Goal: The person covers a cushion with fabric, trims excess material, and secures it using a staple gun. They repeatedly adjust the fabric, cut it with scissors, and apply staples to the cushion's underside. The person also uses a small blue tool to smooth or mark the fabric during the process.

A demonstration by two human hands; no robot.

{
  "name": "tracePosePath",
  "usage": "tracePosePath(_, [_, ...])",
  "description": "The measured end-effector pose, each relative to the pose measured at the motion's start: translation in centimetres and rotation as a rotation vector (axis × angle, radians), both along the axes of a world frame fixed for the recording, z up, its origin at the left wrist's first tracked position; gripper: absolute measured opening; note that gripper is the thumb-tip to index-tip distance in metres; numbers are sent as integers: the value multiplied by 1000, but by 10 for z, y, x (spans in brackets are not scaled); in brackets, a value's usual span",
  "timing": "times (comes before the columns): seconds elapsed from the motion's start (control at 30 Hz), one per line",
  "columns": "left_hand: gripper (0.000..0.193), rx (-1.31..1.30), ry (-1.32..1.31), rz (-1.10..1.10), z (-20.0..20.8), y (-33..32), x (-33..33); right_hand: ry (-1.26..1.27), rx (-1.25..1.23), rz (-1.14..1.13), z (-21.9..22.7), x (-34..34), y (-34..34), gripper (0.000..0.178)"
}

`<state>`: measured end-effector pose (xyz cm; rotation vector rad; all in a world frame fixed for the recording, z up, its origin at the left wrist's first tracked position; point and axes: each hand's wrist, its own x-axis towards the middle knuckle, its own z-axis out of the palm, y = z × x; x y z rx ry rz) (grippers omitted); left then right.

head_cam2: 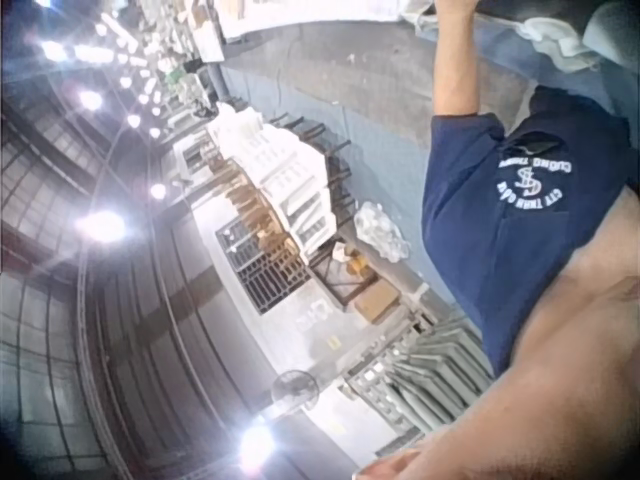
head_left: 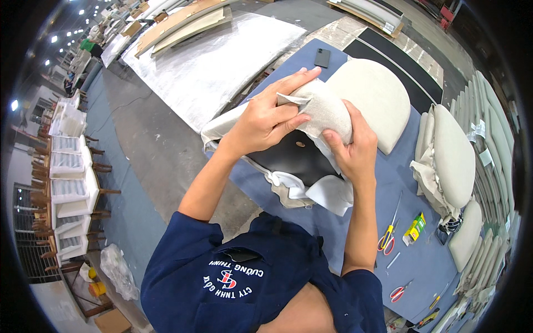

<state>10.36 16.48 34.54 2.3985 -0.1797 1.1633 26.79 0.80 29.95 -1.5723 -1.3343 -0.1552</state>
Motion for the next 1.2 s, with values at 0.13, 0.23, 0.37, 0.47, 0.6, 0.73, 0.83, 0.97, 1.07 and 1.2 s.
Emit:
tracePosePath(0.13, [38, -24, -1, -64, 2, 1, 0, -13, 19, 0, -1, 2, -2, 65])
tracePosePath(0.23, [38, -22, -29, -88, -1, 2, 1, -33, 32, -6, -2, 3, -4, 66])
tracePosePath(0.37, [37, -120, -43, -96, -5, -1, 0, -45, 40, -9, -4, 4, -6, 67])
tracePosePath(0.47, [37, -190, -31, -126, -5, -2, -1, -65, 48, -12, -6, 4, -9, 67])
tracePosePath(0.6, [35, -137, -36, -140, 1, 5, 1, -73, 72, -15, -8, 5, -7, 66])
tracePosePath(0.73, [31, 150, 199, 101, 5, 6, -7, -154, 83, -28, -8, 10, -10, 66])
tracePosePath(0.83, [29, 144, 165, 102, 2, 2, -3, -163, 92, -28, -12, 11, -13, 66])
tracePosePath(0.97, [26, 109, 45, 15, -2, 0, 10, -174, 104, -35, -15, 20, -17, 61])
tracePosePath(1.07, [22, 95, 1, -4, -4, 5, 31, -117, 79, -51, -18, 36, -11, 53])
tracePosePath(1.2, [25, -18, 36, -31, -4, 8, 49, -35, 87, -23, -22, 52, -1, 49])
